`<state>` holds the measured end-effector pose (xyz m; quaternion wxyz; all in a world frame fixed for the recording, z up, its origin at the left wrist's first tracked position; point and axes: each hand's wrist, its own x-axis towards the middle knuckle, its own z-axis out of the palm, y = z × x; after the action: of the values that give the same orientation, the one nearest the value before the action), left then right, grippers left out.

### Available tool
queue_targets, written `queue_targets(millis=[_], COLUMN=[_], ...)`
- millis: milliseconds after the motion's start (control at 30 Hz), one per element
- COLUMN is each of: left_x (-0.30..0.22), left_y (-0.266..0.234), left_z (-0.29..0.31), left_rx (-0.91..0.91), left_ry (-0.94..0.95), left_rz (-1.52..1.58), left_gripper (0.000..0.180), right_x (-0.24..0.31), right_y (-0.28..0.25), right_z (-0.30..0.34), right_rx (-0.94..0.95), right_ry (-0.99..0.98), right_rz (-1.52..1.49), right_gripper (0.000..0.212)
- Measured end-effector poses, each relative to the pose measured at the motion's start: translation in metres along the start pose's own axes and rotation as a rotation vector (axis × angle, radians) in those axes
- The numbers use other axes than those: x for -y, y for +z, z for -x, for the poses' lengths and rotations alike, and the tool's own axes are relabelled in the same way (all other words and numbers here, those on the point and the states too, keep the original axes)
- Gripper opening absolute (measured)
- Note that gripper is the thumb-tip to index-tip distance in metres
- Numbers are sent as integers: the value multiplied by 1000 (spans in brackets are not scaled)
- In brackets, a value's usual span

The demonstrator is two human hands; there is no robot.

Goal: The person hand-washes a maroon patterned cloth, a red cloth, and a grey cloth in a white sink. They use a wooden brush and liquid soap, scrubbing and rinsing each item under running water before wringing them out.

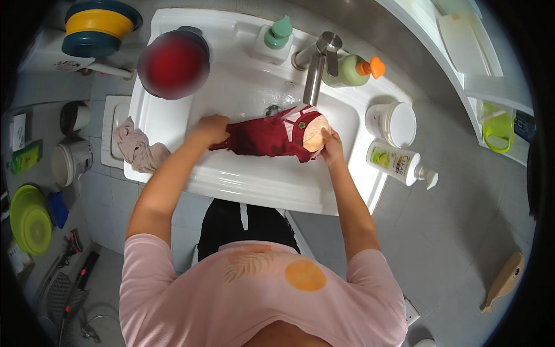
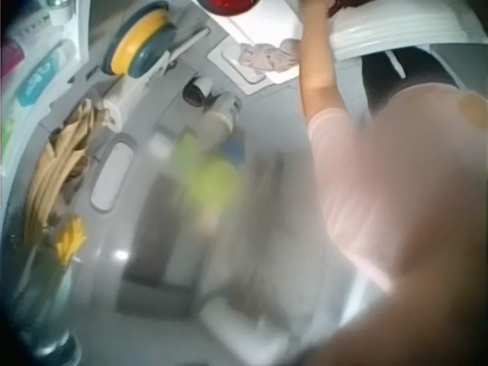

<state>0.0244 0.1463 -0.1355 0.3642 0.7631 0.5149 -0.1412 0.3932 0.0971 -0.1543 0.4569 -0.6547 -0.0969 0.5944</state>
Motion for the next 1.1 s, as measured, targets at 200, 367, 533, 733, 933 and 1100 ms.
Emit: queue_targets(millis=[200, 367, 533, 733, 933, 1100], left_x=[-35, -48, -28, -26, -26, -45], left_y=[58, 65, 70, 77, 71, 64], left_z=[-3, 5, 28, 19, 23, 5], left_rx=[-278, -176, -26, -67, -138, 36], left_ry=[299, 112, 104, 94, 94, 75], left_rz=[-390, -332, -344, -308, -332, -510], left_gripper=[38, 42, 44, 45, 44, 41], right_x=[-10, 9, -28, -92, -52, -94], right_y=[34, 53, 144, 156, 158, 156], right_z=[-18, -11, 50, 14, 5, 8], right_rx=[-79, -207, 87, 254, 14, 328], right_ry=[-75, -348, -1124, -1012, -850, -989], right_rz=[105, 755, 1318, 1523, 1190, 1507], right_gripper=[37, 28, 17, 17, 18, 21])
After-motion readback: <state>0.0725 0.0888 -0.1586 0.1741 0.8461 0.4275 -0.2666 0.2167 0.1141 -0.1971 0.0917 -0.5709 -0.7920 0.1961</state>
